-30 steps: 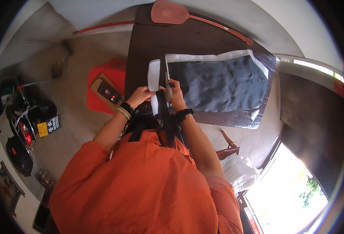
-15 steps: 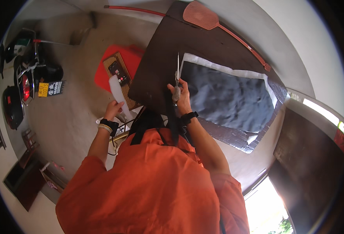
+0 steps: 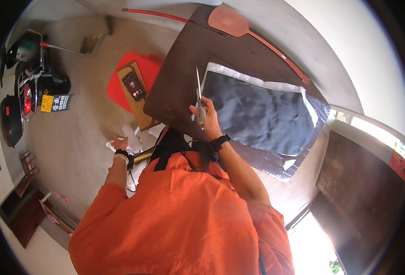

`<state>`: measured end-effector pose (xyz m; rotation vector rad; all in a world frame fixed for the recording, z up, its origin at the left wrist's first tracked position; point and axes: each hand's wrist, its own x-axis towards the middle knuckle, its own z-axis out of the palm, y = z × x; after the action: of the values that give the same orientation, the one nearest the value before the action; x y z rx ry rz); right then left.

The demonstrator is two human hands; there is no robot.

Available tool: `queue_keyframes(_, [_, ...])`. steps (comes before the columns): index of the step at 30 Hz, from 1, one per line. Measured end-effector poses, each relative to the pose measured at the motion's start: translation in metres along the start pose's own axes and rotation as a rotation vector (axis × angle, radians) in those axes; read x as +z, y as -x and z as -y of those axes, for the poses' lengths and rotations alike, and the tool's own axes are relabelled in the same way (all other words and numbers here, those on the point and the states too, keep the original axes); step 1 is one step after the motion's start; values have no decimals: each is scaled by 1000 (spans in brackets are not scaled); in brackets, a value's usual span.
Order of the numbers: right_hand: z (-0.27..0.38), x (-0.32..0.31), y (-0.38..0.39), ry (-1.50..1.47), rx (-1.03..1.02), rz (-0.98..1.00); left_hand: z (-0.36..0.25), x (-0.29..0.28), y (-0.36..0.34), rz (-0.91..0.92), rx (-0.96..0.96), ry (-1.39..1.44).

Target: The person cuts a dark gray piece of fabric with scissors while it is laid over a white padding material on a table.

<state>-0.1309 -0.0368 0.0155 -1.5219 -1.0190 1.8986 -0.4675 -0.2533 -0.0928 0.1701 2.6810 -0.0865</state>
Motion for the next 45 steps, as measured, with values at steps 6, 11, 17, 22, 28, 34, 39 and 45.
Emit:
queue_keyframes(6, [23,-1,20,-122,-58,-54,-113,-21,24,72,866,640])
queue_keyframes(11, [9,-21,29,-83,-114,-233,-257,-59,114,170,1418,554])
queue_keyframes(17, [-12,-60,68,-341,-142,-800,-369,-27,165,174,1839,510])
queue_keyframes(22, [-62,-116,119,-656,-164,-1195,-406,1,189,213,1884,50])
queue_keyframes(28, [-95,-149,147,-722,-40,-1257,-416,8,192,350,1735,-219])
queue_keyframes(34, [-92,-180,117,-591,-61,-1135,-400,5,174,571,1543,-255])
queue_keyframes(39, [-60,-194,85,-480,-47,-1051,-372,-6,147,624,1465,-202])
queue_keyframes(45, [-39,-238,73,-439,-127,-979,-327,24,176,846,1406,-85])
